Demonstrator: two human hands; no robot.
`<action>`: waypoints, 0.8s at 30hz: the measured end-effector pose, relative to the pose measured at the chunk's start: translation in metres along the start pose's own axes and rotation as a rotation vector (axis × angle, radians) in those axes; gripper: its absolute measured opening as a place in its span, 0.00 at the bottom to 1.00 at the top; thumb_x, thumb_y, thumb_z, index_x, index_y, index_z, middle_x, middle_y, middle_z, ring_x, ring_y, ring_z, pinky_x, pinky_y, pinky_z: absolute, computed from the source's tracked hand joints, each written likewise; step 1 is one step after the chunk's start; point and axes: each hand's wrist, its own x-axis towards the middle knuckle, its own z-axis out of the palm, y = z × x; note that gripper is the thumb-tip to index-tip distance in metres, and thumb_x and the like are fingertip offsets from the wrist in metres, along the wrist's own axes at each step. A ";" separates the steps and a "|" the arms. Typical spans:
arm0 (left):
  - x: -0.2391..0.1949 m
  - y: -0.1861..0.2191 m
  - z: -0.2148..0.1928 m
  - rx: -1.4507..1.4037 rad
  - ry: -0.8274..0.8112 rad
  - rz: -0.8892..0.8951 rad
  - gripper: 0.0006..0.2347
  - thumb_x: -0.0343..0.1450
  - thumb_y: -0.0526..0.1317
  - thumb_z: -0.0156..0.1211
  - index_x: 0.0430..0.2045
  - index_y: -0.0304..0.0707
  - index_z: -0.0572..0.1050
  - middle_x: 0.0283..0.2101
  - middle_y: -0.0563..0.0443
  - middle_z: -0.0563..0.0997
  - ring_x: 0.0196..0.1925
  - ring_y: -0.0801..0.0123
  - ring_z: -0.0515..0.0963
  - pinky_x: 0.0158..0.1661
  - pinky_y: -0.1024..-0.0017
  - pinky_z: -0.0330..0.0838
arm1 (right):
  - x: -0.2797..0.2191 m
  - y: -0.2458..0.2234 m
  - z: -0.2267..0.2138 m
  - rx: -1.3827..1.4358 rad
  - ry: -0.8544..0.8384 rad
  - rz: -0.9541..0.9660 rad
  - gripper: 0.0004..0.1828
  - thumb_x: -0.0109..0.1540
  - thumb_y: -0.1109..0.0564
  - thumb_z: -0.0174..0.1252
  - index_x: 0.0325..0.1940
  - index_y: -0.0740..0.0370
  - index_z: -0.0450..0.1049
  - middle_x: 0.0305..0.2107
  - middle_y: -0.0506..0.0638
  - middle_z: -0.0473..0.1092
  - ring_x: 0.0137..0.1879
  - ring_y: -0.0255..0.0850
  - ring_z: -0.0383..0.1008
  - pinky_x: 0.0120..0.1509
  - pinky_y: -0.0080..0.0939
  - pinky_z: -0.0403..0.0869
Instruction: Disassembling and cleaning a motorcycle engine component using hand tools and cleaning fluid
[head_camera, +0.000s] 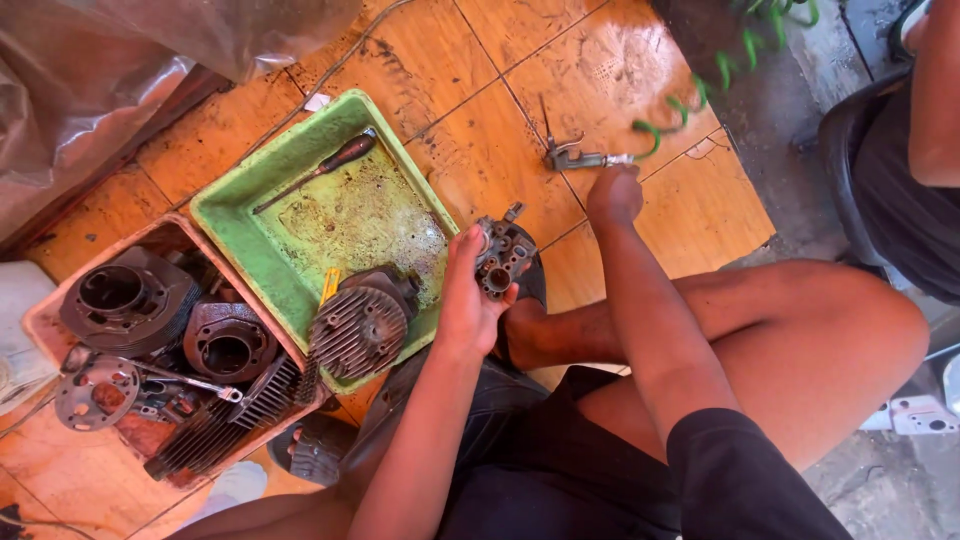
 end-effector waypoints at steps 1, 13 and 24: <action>-0.005 0.006 -0.004 0.009 -0.008 0.017 0.15 0.72 0.57 0.58 0.43 0.54 0.66 0.47 0.38 0.79 0.46 0.50 0.83 0.31 0.73 0.72 | -0.016 -0.016 -0.012 -0.035 0.040 -0.115 0.19 0.71 0.58 0.42 0.62 0.76 0.63 0.50 0.68 0.73 0.58 0.69 0.75 0.61 0.68 0.75; -0.105 0.078 -0.087 -0.320 0.289 0.196 0.13 0.69 0.57 0.58 0.39 0.57 0.72 0.39 0.52 0.83 0.38 0.59 0.84 0.27 0.75 0.67 | -0.278 -0.209 -0.224 0.530 0.022 -1.241 0.22 0.56 0.66 0.57 0.53 0.56 0.63 0.35 0.49 0.68 0.40 0.43 0.70 0.49 0.44 0.66; -0.192 0.088 -0.169 -0.567 0.492 0.348 0.18 0.68 0.55 0.55 0.48 0.54 0.69 0.60 0.59 0.69 0.46 0.65 0.77 0.34 0.72 0.67 | -0.512 -0.188 -0.283 0.025 0.154 -2.005 0.10 0.84 0.55 0.59 0.60 0.67 0.76 0.49 0.55 0.77 0.46 0.46 0.77 0.49 0.45 0.68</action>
